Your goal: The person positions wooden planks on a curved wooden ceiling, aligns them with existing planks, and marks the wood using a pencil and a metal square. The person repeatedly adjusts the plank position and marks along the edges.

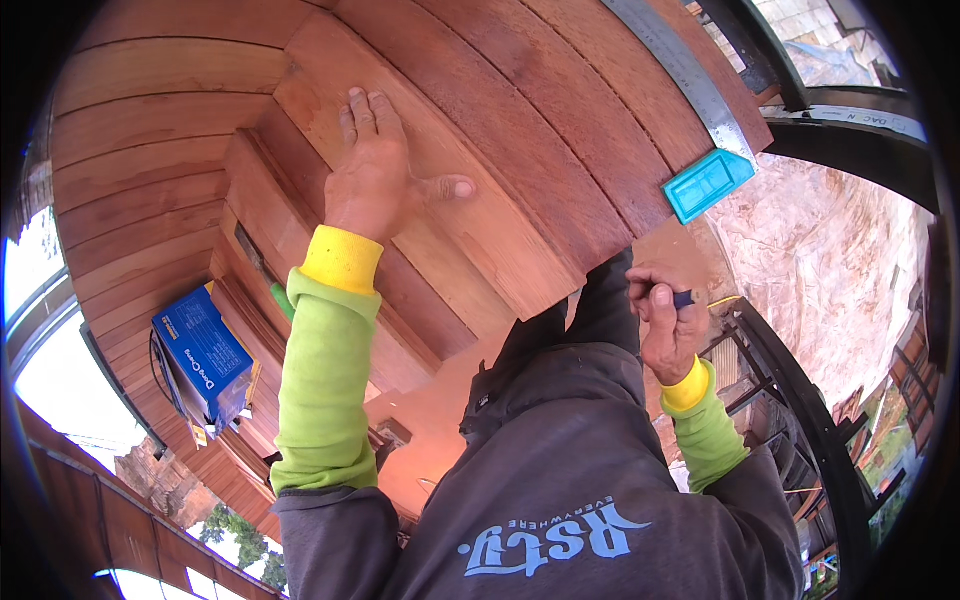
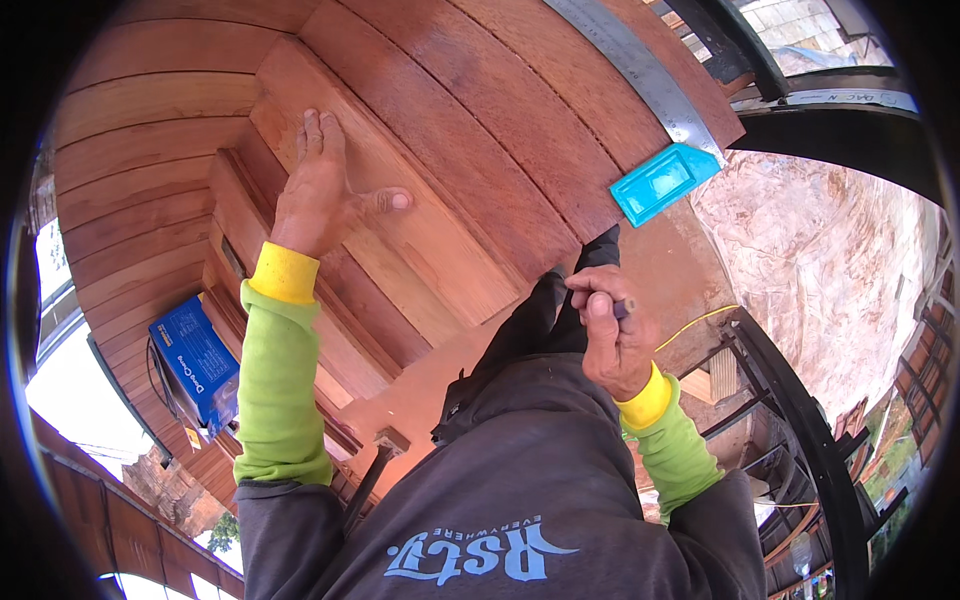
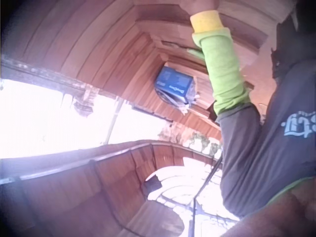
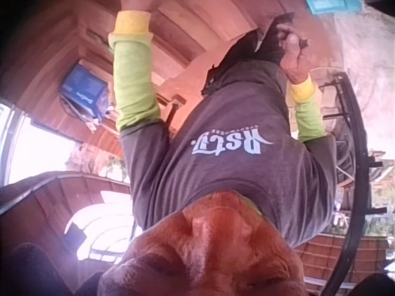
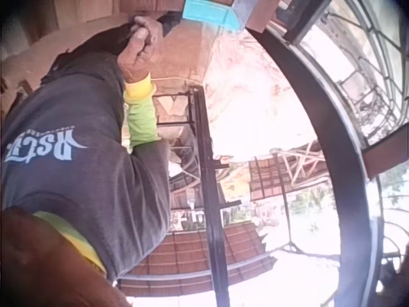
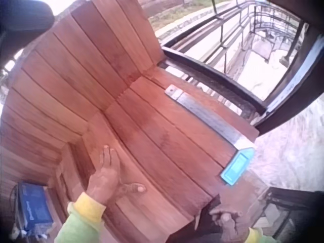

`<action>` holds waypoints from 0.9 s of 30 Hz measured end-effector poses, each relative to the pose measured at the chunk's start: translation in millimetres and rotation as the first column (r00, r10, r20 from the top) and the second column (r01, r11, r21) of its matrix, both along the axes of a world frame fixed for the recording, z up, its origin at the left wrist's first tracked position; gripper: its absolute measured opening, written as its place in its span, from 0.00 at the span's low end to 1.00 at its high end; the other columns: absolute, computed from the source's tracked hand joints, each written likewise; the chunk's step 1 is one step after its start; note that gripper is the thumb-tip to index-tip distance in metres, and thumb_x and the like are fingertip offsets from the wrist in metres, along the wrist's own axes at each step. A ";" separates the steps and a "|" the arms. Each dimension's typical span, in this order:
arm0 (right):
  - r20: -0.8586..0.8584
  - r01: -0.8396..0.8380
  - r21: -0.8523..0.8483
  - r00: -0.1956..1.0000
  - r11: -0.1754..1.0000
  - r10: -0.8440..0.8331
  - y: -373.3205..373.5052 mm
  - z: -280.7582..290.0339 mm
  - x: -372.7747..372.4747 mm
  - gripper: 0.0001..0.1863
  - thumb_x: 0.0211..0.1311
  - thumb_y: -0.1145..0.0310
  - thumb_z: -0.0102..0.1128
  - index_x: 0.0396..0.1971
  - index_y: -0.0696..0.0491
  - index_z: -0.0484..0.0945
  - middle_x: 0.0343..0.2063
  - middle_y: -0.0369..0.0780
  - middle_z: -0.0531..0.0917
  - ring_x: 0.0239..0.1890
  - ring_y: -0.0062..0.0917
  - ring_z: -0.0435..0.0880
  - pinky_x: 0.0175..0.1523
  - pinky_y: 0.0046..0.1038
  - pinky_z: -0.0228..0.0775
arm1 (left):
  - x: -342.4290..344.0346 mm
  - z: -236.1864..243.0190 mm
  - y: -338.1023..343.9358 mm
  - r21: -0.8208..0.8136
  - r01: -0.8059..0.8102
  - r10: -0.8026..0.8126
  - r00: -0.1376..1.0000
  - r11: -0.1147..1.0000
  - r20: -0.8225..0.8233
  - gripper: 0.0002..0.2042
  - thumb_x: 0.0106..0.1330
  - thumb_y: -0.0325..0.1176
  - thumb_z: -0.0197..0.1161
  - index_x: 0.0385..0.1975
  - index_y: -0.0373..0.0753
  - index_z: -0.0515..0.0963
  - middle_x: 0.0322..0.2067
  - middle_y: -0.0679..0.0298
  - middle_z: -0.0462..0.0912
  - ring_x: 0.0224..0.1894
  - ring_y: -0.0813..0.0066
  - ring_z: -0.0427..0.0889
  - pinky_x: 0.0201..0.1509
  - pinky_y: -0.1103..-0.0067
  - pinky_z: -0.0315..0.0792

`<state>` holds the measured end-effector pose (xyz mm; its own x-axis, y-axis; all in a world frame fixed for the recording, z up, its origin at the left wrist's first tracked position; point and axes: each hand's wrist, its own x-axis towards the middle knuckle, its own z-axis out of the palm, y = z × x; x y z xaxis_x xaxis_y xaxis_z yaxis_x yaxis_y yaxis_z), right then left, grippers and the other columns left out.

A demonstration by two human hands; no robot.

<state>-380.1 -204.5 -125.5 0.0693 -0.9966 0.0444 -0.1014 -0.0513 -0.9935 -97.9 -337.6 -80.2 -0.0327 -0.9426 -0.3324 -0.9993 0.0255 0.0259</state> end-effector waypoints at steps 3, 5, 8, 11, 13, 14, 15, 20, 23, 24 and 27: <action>0.130 0.001 -0.068 0.991 0.998 0.007 -39.8 19.8 -2.8 0.12 0.69 0.70 0.47 0.38 0.62 0.78 0.33 0.43 0.79 0.28 0.24 0.76 0.34 0.26 0.68 | -1.4 3.2 -4.9 0.029 -0.006 0.006 1.000 1.000 0.017 0.64 0.36 0.61 0.74 0.65 0.22 0.47 0.68 0.35 0.45 0.71 0.44 0.47 0.66 0.62 0.63; 0.089 -0.096 -0.089 0.991 0.991 0.104 -61.6 26.5 4.1 0.13 0.69 0.69 0.47 0.36 0.62 0.78 0.30 0.44 0.80 0.26 0.26 0.77 0.32 0.27 0.69 | -1.9 4.6 -5.8 0.051 -0.013 0.011 0.999 0.999 0.031 0.64 0.36 0.61 0.75 0.65 0.22 0.47 0.67 0.34 0.45 0.71 0.43 0.46 0.66 0.62 0.63; -0.058 -0.185 0.045 0.980 0.982 0.188 -81.7 22.8 33.6 0.11 0.67 0.70 0.51 0.32 0.62 0.78 0.25 0.45 0.80 0.22 0.32 0.78 0.30 0.28 0.69 | -2.2 3.3 -8.4 0.046 0.002 -0.003 1.000 0.999 0.021 0.64 0.36 0.60 0.75 0.65 0.21 0.47 0.67 0.33 0.45 0.71 0.43 0.46 0.66 0.63 0.63; -0.089 -0.281 -0.126 0.958 0.951 0.271 -93.4 1.2 51.9 0.08 0.63 0.72 0.56 0.30 0.62 0.77 0.22 0.46 0.78 0.20 0.38 0.78 0.28 0.30 0.69 | -1.8 3.5 -6.8 0.036 -0.006 0.006 1.000 0.999 0.018 0.64 0.36 0.60 0.76 0.65 0.20 0.47 0.67 0.33 0.45 0.71 0.43 0.46 0.66 0.63 0.64; -0.087 -0.309 -0.081 0.949 0.947 0.303 -94.7 3.6 52.8 0.05 0.60 0.74 0.59 0.31 0.60 0.77 0.23 0.47 0.79 0.22 0.41 0.78 0.29 0.31 0.70 | -1.0 5.8 -7.0 0.049 -0.014 0.014 1.000 0.999 -0.011 0.63 0.38 0.60 0.75 0.65 0.20 0.46 0.67 0.32 0.44 0.72 0.42 0.44 0.70 0.64 0.56; -0.093 -0.319 -0.115 0.946 0.941 0.309 -94.9 0.9 52.9 0.05 0.60 0.74 0.59 0.31 0.59 0.77 0.23 0.47 0.79 0.23 0.41 0.78 0.29 0.32 0.70 | -2.3 6.0 -6.7 0.060 -0.016 0.018 0.999 0.998 -0.030 0.63 0.38 0.61 0.74 0.65 0.20 0.45 0.67 0.31 0.44 0.72 0.42 0.43 0.72 0.65 0.52; -0.100 -0.327 -0.149 0.944 0.933 0.315 -95.5 -1.5 53.0 0.04 0.59 0.73 0.60 0.31 0.59 0.77 0.24 0.47 0.79 0.23 0.42 0.78 0.29 0.32 0.70 | -4.0 7.1 -7.2 0.066 -0.024 0.026 0.999 0.998 -0.024 0.63 0.38 0.61 0.74 0.65 0.21 0.45 0.67 0.31 0.44 0.72 0.42 0.43 0.72 0.65 0.52; -0.242 -0.471 -0.180 0.872 0.864 0.425 -98.6 4.8 49.5 0.03 0.58 0.76 0.59 0.32 0.58 0.76 0.25 0.46 0.79 0.26 0.40 0.79 0.32 0.31 0.72 | -6.4 8.0 -8.3 0.065 -0.040 0.041 0.999 0.997 -0.005 0.62 0.38 0.61 0.74 0.65 0.22 0.47 0.66 0.31 0.45 0.72 0.43 0.45 0.71 0.65 0.54; -0.343 -0.531 -0.153 0.820 0.834 0.459 -86.3 10.8 36.9 0.05 0.56 0.79 0.59 0.33 0.58 0.76 0.26 0.45 0.79 0.28 0.40 0.79 0.33 0.31 0.72 | -5.0 6.1 -9.2 0.060 -0.030 0.029 1.000 0.998 0.008 0.61 0.39 0.61 0.74 0.64 0.22 0.48 0.67 0.32 0.46 0.71 0.43 0.45 0.71 0.65 0.54; -0.363 -0.546 -0.137 0.804 0.826 0.471 -78.4 14.1 31.3 0.05 0.55 0.80 0.59 0.33 0.58 0.75 0.26 0.45 0.79 0.28 0.41 0.79 0.33 0.32 0.72 | -4.0 5.9 -8.8 0.056 -0.029 0.029 1.000 0.998 0.007 0.61 0.39 0.61 0.74 0.64 0.22 0.48 0.67 0.32 0.46 0.71 0.43 0.46 0.71 0.65 0.54; -0.337 -0.540 -0.141 0.814 0.830 0.472 -55.0 16.9 15.6 0.06 0.55 0.76 0.61 0.31 0.57 0.74 0.25 0.46 0.76 0.28 0.43 0.78 0.32 0.37 0.70 | -1.7 4.2 -7.1 0.043 -0.027 0.027 1.000 0.999 0.002 0.61 0.39 0.61 0.74 0.64 0.22 0.49 0.67 0.33 0.47 0.71 0.43 0.46 0.71 0.64 0.54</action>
<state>-364.5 -259.4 -108.5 0.6038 -0.7812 0.1586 -0.2669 -0.3855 -0.8833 -99.6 -344.7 -76.1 -0.0067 -0.9279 -0.3728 -0.9997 -0.0026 0.0246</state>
